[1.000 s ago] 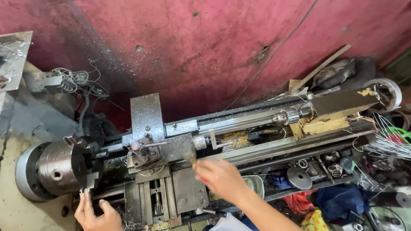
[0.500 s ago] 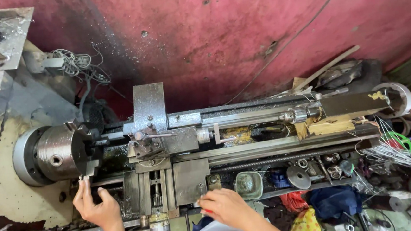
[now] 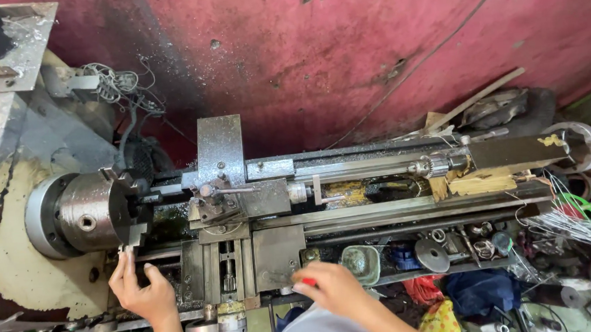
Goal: The person uses a brush to clean metal shavings and debris from the bed and carriage of a metal lathe. They move the carriage along the bed to access different areas while sweeping the metal chips away.
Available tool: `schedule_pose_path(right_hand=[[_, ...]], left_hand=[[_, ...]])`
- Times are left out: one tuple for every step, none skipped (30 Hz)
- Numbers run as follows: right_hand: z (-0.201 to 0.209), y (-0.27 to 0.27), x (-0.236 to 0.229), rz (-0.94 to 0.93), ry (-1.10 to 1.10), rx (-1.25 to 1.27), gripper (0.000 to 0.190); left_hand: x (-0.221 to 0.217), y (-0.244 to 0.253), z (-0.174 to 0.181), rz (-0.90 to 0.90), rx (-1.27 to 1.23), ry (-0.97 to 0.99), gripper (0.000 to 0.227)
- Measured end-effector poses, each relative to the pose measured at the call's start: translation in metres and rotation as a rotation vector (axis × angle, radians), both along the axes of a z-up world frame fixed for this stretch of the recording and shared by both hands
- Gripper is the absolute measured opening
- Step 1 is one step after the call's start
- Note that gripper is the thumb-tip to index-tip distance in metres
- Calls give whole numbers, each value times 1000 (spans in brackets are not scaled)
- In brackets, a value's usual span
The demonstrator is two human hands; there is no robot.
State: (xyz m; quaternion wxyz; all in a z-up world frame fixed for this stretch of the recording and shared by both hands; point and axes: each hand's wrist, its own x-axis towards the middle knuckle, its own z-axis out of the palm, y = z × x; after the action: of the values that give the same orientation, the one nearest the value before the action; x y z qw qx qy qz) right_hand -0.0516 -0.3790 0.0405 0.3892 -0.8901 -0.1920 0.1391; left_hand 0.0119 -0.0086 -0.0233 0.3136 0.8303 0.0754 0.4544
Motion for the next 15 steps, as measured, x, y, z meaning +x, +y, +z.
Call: schedule_pose_path(right_hand=[[-3, -3, 0, 1, 5, 2, 28], [-5, -7, 3, -160, 93, 78, 29], [-7, -12, 5, -321, 181, 154, 30], [-7, -18, 10, -320, 183, 154, 30], [-7, -23, 15, -498, 273, 110, 31], [-6, -29, 20, -677, 362, 62, 32], [-8, -31, 19, -675, 364, 62, 32], [-10, -32, 21, -780, 295, 140, 33], [-12, -35, 24, -884, 223, 219, 35], [-7, -25, 25, -884, 226, 218, 35], [-3, -17, 26, -880, 253, 147, 35], [1, -9, 29, -882, 274, 75, 35], [-5, 1, 31, -889, 272, 75, 35], [-10, 11, 32, -851, 283, 195, 33], [-16, 22, 33, -811, 293, 314, 31]], left_hand=[[-3, 3, -2, 1, 2, 5, 45], [-2, 4, -5, 5, 18, -10, 44], [-1, 6, -7, 9, 34, -24, 43], [0, 5, -6, 11, 36, -22, 43], [1, 5, -5, 6, 27, -24, 43], [1, 4, -4, 2, 17, -25, 43], [-3, 4, -4, 4, 18, -23, 43], [-3, 4, -3, 1, 14, -5, 43], [-2, 3, -2, -3, 11, 13, 43], [-3, 4, -2, -2, 12, 16, 43], [-3, 5, -2, -2, 21, -4, 42], [1, 3, -3, -9, 27, -28, 42], [3, 3, -3, -16, 25, -30, 42], [2, 3, -4, -6, 23, -27, 43], [0, 3, -4, 4, 22, -24, 44]])
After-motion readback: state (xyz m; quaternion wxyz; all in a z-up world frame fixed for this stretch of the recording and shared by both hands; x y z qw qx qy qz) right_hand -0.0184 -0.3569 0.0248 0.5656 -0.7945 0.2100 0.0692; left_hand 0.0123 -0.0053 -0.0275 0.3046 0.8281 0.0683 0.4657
